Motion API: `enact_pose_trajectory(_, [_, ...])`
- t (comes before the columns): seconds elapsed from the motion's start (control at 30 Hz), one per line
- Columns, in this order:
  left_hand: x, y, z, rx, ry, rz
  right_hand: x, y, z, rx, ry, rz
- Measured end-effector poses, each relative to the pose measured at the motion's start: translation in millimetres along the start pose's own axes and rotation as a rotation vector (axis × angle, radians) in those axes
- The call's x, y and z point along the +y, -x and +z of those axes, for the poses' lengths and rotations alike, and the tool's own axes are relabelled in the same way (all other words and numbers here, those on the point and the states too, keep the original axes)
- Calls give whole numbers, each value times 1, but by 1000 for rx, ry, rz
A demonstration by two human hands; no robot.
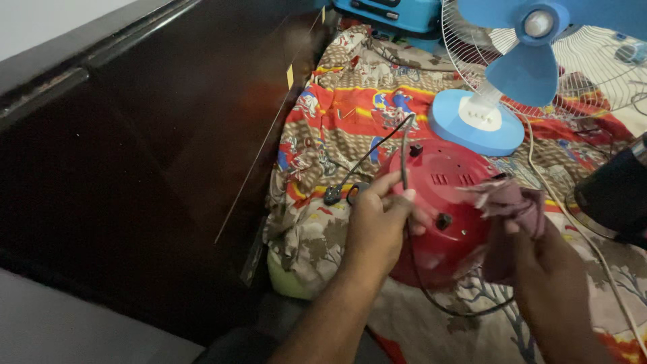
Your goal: The person wipes the exterior and interior of a red electric appliance using a pink cloth. They clean the bottom vents, the sides, and the inside bowl, handling the power cord to move it out of the way.
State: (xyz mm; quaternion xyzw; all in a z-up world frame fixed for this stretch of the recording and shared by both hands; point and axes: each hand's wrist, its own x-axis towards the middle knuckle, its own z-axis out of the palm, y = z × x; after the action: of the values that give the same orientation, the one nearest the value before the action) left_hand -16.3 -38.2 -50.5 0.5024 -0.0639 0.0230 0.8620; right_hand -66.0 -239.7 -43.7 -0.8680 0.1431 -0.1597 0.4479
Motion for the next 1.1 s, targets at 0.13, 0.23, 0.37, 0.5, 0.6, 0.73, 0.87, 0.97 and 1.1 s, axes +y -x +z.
enact_pose_trajectory(0.13, [2,5,11,-22,-196,120,-13,29,28,-161,-303,-58])
enact_pose_trajectory(0.23, [3,10,10,-31,-269,231,-19,41,53,-233,-526,15])
enact_pose_trajectory(0.37, [10,8,6,-127,-188,159,-25,35,43,-234,-321,198])
enact_pose_trajectory(0.5, [18,17,13,-191,-370,-89,-31,19,10,-118,-33,-106])
enact_pose_trajectory(0.6, [20,24,18,-360,-605,256,-32,18,-9,-70,361,-539])
enact_pose_trajectory(0.73, [14,30,17,-428,-570,69,-22,5,-18,-262,175,-302])
enact_pose_trajectory(0.87, [2,29,16,-467,-605,100,7,-17,-17,-429,-292,-458])
enact_pose_trajectory(0.97, [-2,33,11,-520,-865,98,9,-49,-11,-580,-1534,277])
enact_pose_trajectory(1.1, [-6,37,7,-629,-998,28,3,-47,-22,-733,-1395,77])
